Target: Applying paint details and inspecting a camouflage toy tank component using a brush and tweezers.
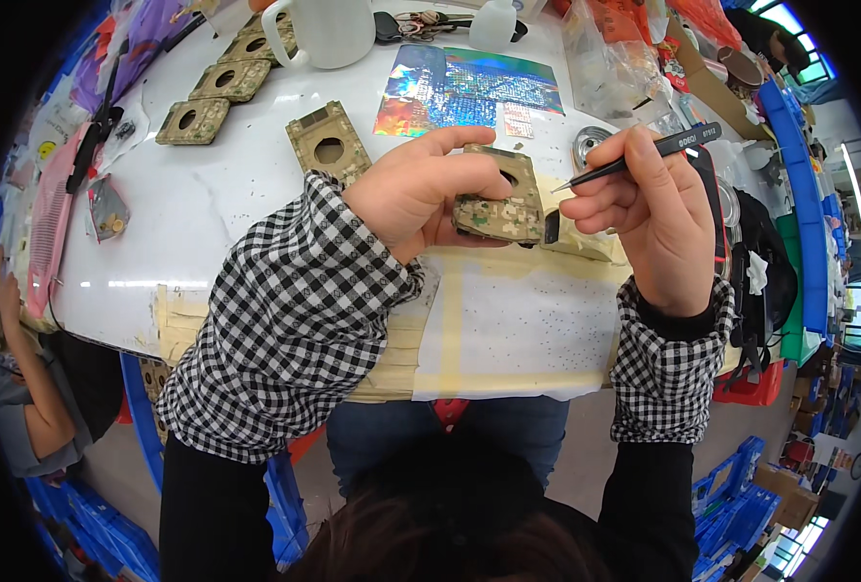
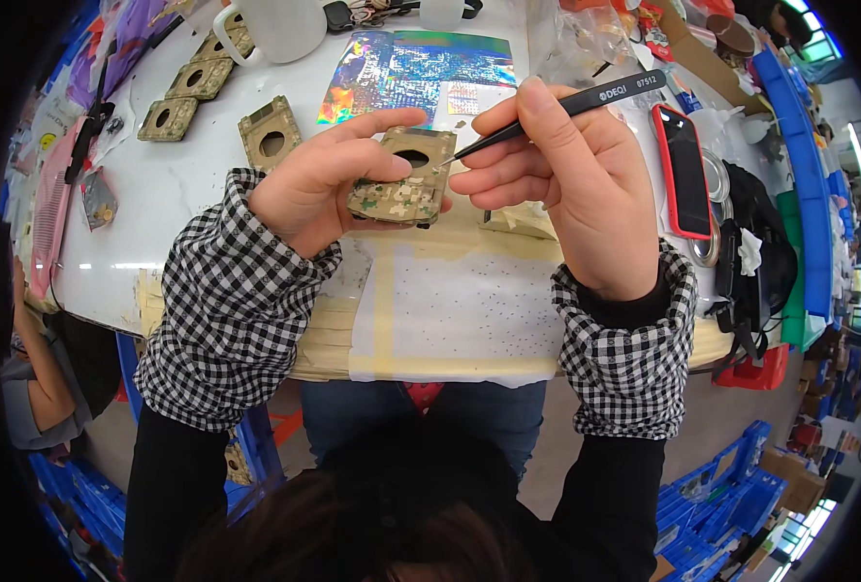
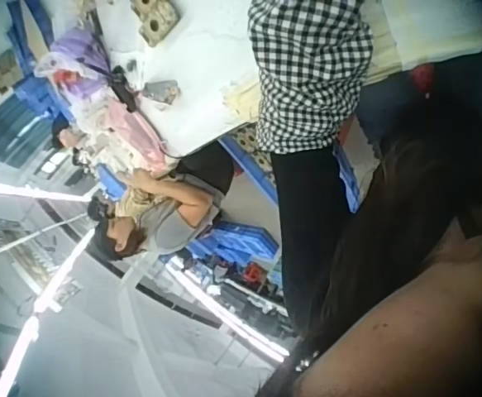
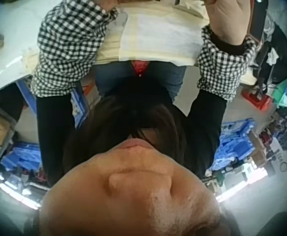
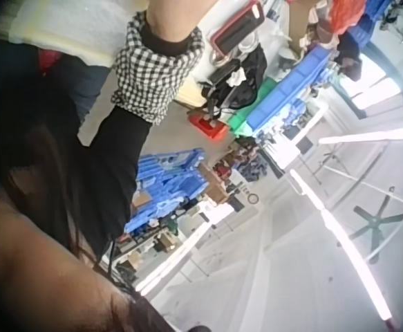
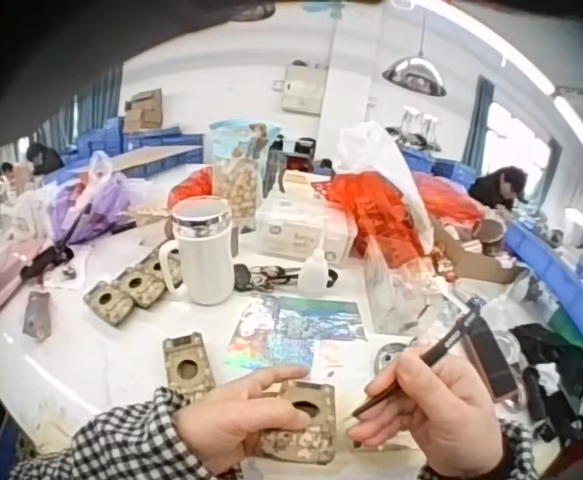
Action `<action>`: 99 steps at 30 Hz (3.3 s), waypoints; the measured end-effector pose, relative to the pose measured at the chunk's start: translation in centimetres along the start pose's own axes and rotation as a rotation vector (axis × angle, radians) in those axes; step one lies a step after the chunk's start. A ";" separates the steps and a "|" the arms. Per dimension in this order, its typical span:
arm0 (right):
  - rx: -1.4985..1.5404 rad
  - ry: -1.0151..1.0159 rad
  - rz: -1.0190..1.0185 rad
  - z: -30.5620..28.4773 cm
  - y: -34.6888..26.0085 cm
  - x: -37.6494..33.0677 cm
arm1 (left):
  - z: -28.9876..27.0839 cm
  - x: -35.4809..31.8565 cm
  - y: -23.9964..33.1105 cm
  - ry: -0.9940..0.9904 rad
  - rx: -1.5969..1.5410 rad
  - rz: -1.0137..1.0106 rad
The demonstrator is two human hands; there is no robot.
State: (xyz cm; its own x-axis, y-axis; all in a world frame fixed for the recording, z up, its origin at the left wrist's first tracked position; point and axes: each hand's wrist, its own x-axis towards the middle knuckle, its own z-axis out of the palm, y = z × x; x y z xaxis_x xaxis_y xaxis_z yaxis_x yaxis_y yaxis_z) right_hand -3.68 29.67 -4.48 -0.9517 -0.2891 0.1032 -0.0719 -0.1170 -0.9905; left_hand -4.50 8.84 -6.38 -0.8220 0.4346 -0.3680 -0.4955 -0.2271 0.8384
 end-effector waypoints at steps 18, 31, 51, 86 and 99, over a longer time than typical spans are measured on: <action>-0.017 0.062 -0.153 0.3 0.7 -0.3 | -0.4 0.4 -0.4 -0.159 0.057 0.161; 0.000 0.077 -0.238 -0.1 0.6 -0.7 | -0.5 0.2 -0.4 -0.165 0.079 0.100; -1.366 -0.098 -1.234 1.0 -0.1 -1.0 | -0.9 0.5 -0.8 -0.094 0.126 0.335; 0.225 -0.092 -0.164 0.6 0.6 -2.2 | -0.5 0.2 -0.6 -0.129 0.285 0.347; 0.266 -0.124 -0.093 0.5 0.9 -1.9 | -0.1 -0.1 -0.5 -0.134 0.262 0.342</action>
State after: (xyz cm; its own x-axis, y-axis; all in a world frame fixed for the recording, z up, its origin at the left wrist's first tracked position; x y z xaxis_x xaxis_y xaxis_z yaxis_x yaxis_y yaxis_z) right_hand -1.79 29.59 -5.51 -0.9000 -0.3770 0.2188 -0.0607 -0.3888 -0.9193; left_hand -4.18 8.78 -6.82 -0.8737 0.4863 -0.0115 -0.0999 -0.1563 0.9827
